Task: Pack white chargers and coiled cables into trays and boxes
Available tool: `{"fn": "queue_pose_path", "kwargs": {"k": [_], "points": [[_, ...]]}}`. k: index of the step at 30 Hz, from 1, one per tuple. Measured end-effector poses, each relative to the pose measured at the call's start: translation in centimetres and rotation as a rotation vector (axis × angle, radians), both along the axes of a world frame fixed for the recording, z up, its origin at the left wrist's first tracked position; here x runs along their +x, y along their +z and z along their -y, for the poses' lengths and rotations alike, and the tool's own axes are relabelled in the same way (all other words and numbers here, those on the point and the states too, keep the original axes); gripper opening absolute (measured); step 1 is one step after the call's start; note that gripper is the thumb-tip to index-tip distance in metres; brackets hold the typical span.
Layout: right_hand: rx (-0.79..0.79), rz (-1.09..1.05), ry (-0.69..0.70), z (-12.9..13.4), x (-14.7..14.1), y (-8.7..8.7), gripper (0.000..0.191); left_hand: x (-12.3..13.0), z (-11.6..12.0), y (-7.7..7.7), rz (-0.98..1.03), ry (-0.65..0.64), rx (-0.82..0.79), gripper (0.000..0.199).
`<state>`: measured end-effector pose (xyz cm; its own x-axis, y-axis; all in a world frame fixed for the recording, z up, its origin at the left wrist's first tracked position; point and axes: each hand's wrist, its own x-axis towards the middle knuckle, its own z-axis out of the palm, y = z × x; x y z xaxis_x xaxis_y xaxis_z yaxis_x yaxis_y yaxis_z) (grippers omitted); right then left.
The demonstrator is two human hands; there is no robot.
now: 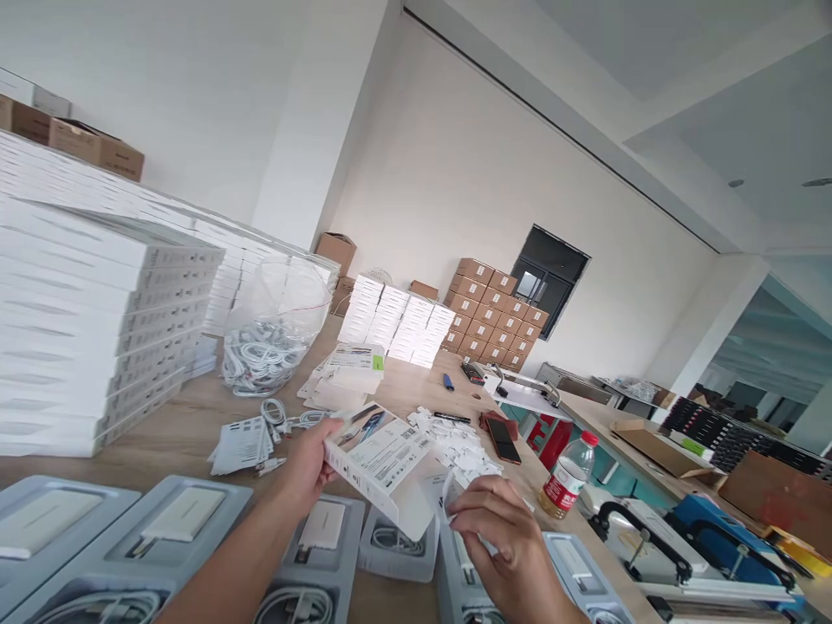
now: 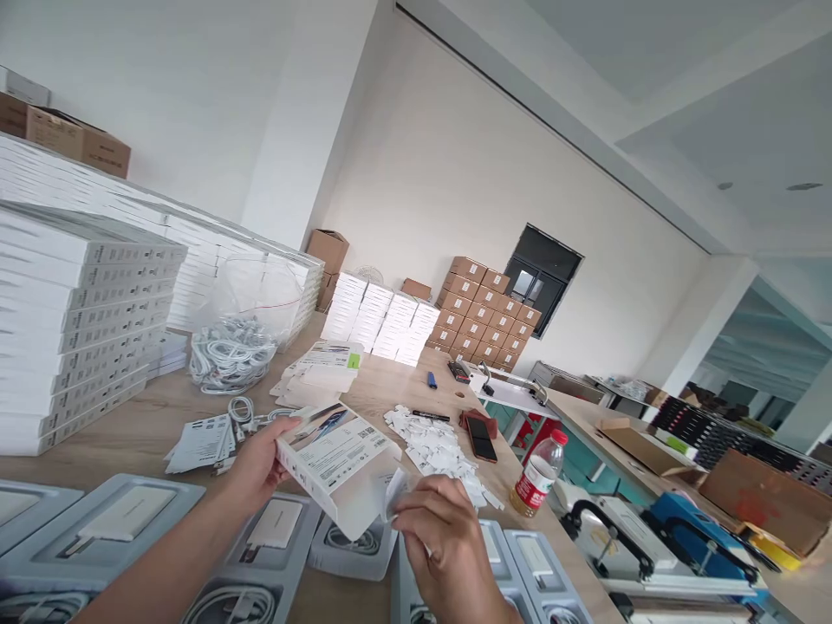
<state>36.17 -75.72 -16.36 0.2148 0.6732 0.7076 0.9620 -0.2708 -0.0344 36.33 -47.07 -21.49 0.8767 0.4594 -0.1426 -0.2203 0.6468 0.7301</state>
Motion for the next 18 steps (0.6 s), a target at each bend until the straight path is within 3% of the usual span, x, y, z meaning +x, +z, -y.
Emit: {"fn": "queue_pose_path", "kwargs": {"k": [3, 5, 7, 9, 11, 15, 18], "points": [[0.042, 0.037, -0.071, 0.1, 0.0, -0.6, 0.022, -0.2, 0.4, 0.0, 0.004, -0.002, 0.081, 0.023], [0.047, 0.02, -0.109, 0.0, 0.0, -0.8, 0.033, -0.2, 0.6, 0.0, 0.005, -0.004, 0.128, 0.026], [-0.02, 0.018, -0.123, -0.1, 0.1, -0.9, 0.053, -0.3, 0.7, 0.1, 0.003, 0.0, 0.16, 0.029], [-0.108, 0.047, -0.125, -0.1, 0.4, -1.0, 0.058, -0.3, 0.7, 0.2, 0.003, 0.007, 0.182, 0.029], [-0.12, 0.082, -0.139, 0.0, 0.6, -1.1, 0.043, -0.3, 0.8, 0.3, 0.005, 0.015, 0.2, 0.029], [0.095, 0.095, -0.195, 0.4, 0.8, -1.1, 0.019, -0.4, 0.8, 0.4, 0.019, 0.035, 0.215, 0.03], [0.307, -0.239, -0.18, 0.3, 1.2, -0.7, 0.008, -0.4, 0.9, 0.5, 0.031, 0.055, 0.226, 0.032]]}}
